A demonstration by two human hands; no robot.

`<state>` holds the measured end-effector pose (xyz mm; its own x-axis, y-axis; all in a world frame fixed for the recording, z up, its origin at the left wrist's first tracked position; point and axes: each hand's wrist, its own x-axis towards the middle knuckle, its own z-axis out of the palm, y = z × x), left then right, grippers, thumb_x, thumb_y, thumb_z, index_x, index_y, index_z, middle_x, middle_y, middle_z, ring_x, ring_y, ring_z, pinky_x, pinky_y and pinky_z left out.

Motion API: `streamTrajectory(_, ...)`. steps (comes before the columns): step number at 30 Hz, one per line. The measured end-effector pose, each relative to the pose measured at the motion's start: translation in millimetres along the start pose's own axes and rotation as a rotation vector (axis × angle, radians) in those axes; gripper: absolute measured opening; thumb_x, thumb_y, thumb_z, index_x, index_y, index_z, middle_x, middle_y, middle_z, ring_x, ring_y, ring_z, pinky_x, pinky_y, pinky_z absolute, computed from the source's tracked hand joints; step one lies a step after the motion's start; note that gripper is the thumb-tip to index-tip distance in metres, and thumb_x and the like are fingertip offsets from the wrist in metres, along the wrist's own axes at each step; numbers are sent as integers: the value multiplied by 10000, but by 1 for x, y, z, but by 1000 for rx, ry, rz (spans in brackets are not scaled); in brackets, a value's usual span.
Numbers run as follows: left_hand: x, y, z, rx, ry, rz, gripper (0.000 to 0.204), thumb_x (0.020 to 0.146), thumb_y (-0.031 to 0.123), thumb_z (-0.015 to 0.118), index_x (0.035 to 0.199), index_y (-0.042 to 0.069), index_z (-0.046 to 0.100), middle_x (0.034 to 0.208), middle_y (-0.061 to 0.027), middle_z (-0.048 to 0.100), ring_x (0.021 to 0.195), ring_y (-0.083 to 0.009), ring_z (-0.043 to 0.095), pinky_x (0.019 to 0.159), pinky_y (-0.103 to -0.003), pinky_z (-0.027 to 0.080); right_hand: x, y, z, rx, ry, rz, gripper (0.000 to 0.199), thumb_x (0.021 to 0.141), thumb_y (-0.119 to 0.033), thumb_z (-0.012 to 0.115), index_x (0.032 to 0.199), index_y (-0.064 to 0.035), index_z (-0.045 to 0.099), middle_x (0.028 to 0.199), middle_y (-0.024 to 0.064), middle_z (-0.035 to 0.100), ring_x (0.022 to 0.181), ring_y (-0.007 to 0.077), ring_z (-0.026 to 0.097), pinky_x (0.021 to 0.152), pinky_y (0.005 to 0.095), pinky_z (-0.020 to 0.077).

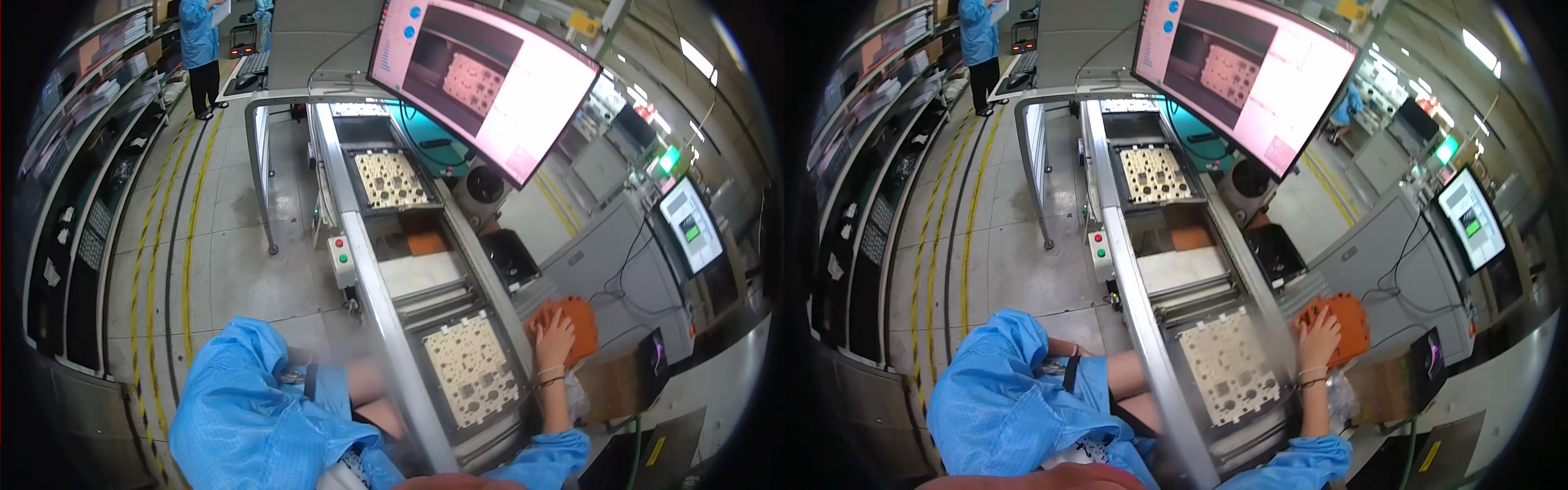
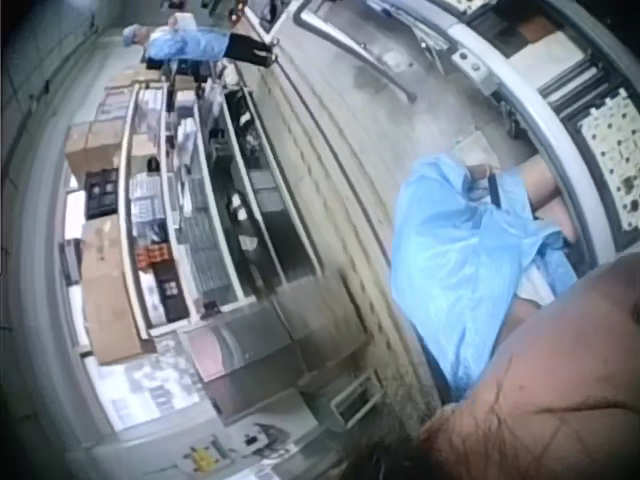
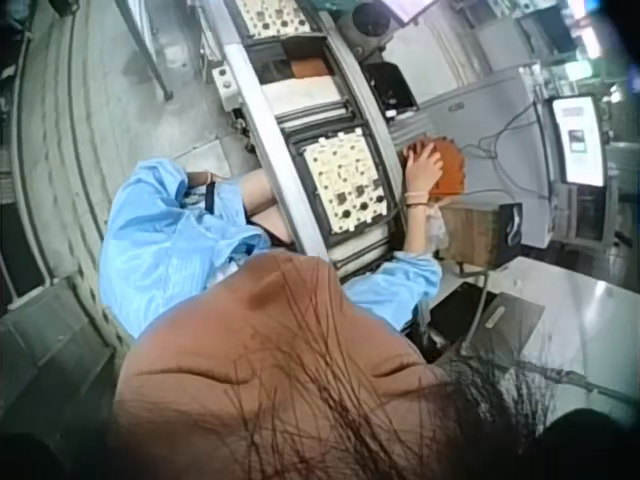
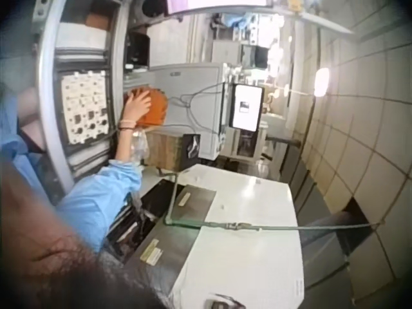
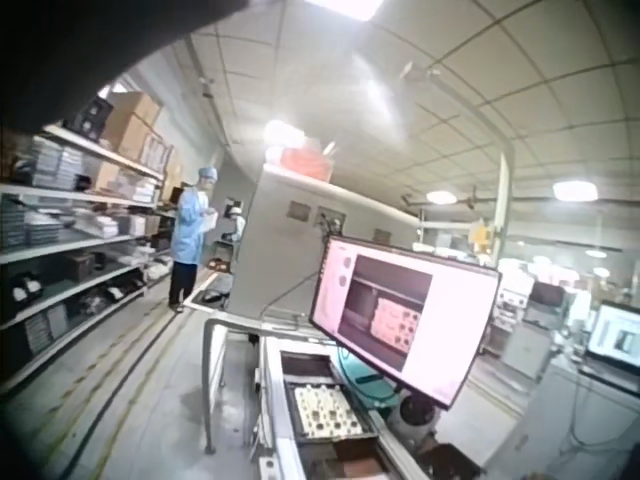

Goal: Inspecting and assembling PCB circuit boards on a manufacturing line.

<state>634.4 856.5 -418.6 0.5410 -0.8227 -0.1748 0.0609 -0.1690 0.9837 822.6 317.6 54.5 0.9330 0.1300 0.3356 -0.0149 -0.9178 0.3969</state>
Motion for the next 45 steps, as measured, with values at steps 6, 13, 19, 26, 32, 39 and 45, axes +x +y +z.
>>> streamTrajectory(6,3,-12,8,153,50,76,487,1007,384,529,1261,-14,652,1231,-190,693,1114,-308,662,1009,-452,469,-2,8,13,-58,33,16,697,958,-433,581,1511,-46,406,1377,223,497,1220,366,511,942,453,470)
streamTrajectory(13,11,147,-34,684,331,-437,394,959,377,531,994,35,722,888,-219,720,856,-418,687,755,-518,528,2,23,49,-122,190,-56,607,974,-431,574,1520,-211,423,1288,175,549,1090,359,589,786,473,551)
streamTrajectory(19,-37,186,-34,680,254,-337,416,1015,372,494,1081,23,711,980,-176,739,924,-355,701,825,-451,536,-17,23,63,-150,166,-72,617,953,-297,625,1526,-213,410,1162,156,569,1031,329,602,779,469,563)
streamTrajectory(26,-88,268,-57,407,288,-340,329,1064,277,504,1230,32,648,1087,-107,737,1038,-228,696,843,-350,543,-47,33,29,-53,150,-179,615,987,-127,559,1560,-244,368,1181,196,588,1019,346,625,725,464,541)
streamTrajectory(32,-88,316,-89,388,405,-287,326,1058,283,513,1261,61,637,1102,-100,733,1018,-222,689,863,-336,527,-67,46,-14,184,-81,-388,710,908,61,478,1540,-256,411,1428,126,536,1277,348,531,1050,453,430)
streamTrajectory(39,-76,352,-67,182,374,-176,305,1064,199,510,1283,23,627,1151,-102,720,1092,-196,676,916,-315,518,-65,57,14,50,-193,-221,530,1019,-215,469,1543,-213,396,1468,104,518,1336,300,496,1022,492,445)
streamTrajectory(45,-68,358,-79,198,380,-121,313,1073,200,495,1295,19,621,1168,-103,710,1112,-182,663,952,-314,496,-64,20,17,-156,-258,-116,719,971,-553,554,1577,-244,324,1397,128,551,1331,322,495,1006,520,447)
